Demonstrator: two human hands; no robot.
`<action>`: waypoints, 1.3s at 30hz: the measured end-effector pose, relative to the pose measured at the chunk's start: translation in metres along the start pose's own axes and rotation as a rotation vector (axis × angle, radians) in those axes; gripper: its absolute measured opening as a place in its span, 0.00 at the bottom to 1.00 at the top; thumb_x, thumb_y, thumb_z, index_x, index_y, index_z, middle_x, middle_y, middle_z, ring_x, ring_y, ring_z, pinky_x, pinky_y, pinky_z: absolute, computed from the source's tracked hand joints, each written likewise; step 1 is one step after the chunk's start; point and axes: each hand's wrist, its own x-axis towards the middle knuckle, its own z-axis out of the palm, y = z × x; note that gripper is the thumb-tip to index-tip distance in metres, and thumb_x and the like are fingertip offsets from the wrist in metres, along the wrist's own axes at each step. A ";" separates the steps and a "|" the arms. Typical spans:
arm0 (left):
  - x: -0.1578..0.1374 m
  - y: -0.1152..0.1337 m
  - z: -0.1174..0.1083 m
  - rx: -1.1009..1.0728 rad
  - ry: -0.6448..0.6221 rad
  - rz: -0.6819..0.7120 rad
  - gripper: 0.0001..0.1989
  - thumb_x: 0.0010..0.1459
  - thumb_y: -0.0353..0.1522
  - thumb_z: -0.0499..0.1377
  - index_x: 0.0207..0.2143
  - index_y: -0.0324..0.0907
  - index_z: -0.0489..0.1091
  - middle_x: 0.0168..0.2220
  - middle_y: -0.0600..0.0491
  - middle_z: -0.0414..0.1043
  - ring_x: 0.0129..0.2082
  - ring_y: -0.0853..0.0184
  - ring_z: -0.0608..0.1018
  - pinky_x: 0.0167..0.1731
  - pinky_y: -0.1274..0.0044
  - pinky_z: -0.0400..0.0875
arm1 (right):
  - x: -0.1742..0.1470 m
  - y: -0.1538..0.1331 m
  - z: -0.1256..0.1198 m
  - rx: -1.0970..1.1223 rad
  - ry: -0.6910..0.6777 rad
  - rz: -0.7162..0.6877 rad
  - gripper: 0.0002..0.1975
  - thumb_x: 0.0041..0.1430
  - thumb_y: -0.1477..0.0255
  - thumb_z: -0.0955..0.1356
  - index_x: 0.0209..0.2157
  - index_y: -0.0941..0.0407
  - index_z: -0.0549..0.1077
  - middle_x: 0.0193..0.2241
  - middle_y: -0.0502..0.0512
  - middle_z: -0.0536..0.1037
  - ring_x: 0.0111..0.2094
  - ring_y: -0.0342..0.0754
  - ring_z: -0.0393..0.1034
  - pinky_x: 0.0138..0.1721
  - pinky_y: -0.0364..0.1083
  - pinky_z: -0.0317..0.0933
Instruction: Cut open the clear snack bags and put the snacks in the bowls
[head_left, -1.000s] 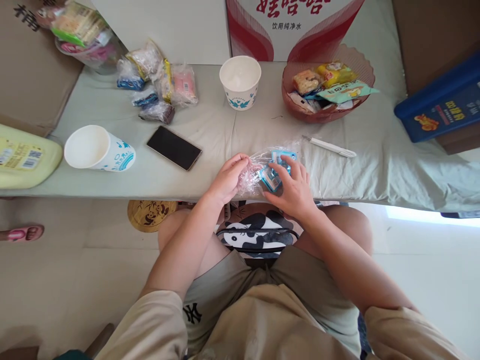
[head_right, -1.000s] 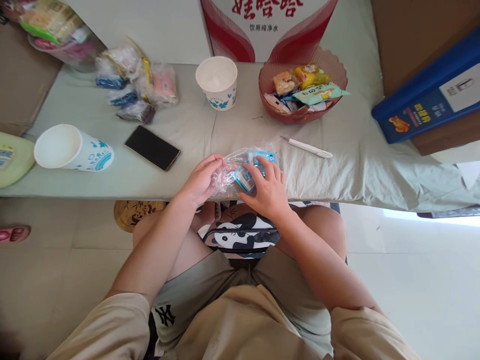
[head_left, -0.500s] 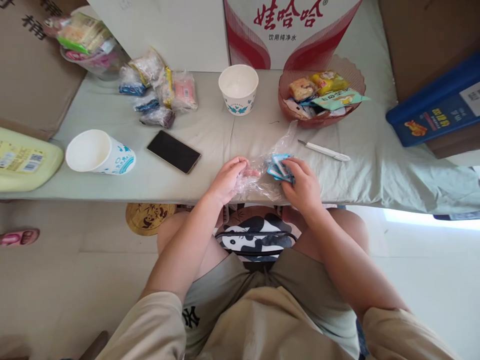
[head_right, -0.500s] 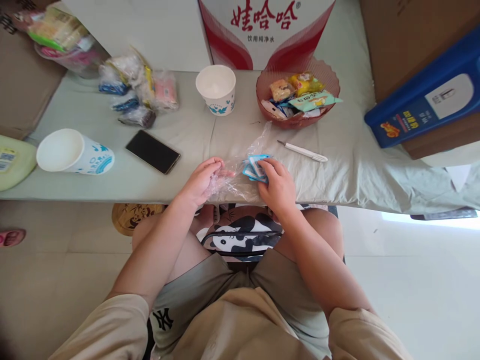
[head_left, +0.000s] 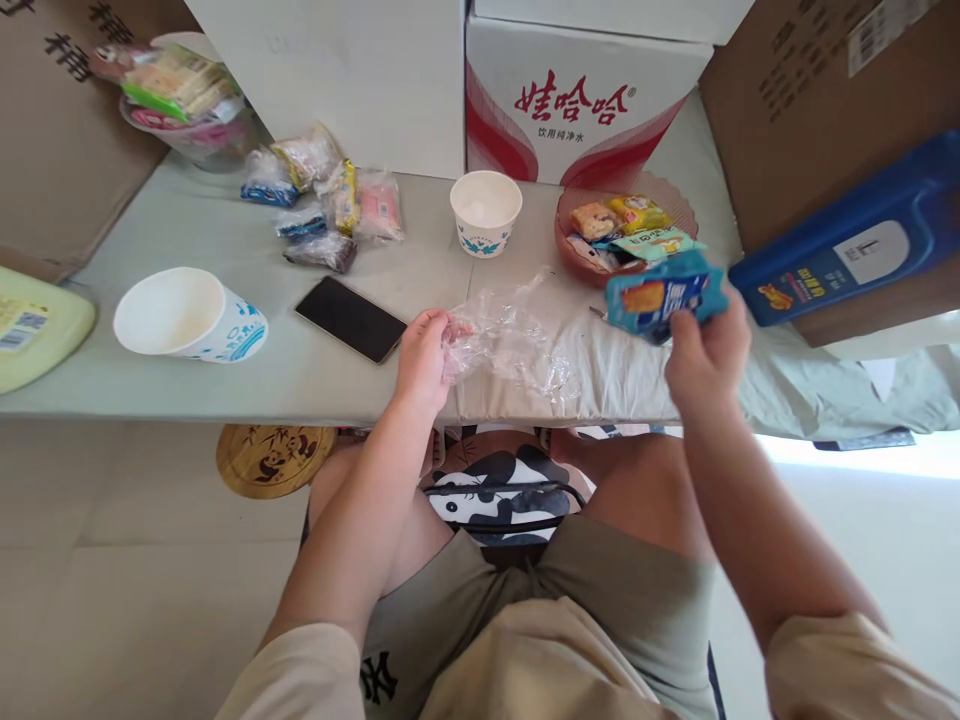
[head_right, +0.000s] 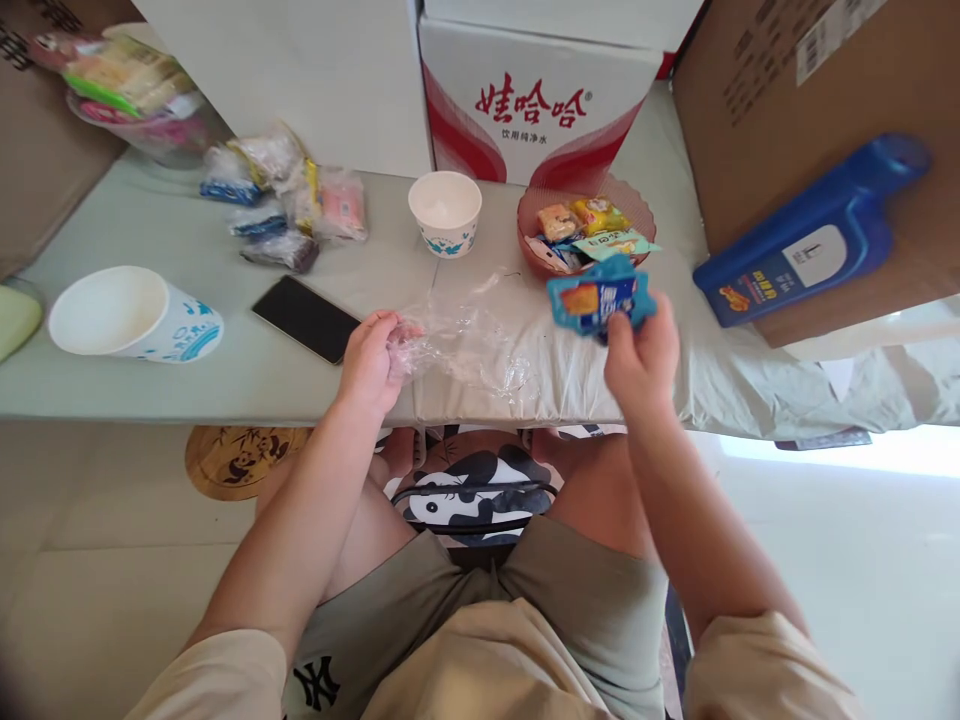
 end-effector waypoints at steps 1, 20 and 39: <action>0.000 0.001 0.000 0.010 -0.015 0.010 0.04 0.55 0.30 0.55 0.27 0.42 0.64 0.20 0.55 0.73 0.21 0.72 0.73 0.19 0.83 0.59 | 0.023 0.000 0.000 -0.073 -0.019 -0.056 0.07 0.62 0.71 0.64 0.42 0.54 0.71 0.37 0.58 0.75 0.40 0.53 0.71 0.44 0.56 0.67; 0.006 -0.021 -0.009 1.076 -0.321 0.337 0.09 0.63 0.34 0.51 0.34 0.46 0.70 0.27 0.54 0.80 0.24 0.68 0.74 0.28 0.76 0.61 | -0.051 -0.015 0.054 -0.113 -0.656 -0.394 0.20 0.63 0.66 0.64 0.56 0.56 0.69 0.56 0.66 0.72 0.55 0.62 0.69 0.54 0.61 0.65; 0.004 -0.043 0.008 1.351 -0.062 0.511 0.10 0.62 0.34 0.52 0.32 0.45 0.72 0.25 0.52 0.72 0.26 0.64 0.70 0.29 0.73 0.52 | -0.068 -0.005 0.053 -0.169 -0.612 -0.291 0.15 0.63 0.69 0.63 0.49 0.56 0.74 0.54 0.63 0.76 0.55 0.60 0.68 0.55 0.57 0.59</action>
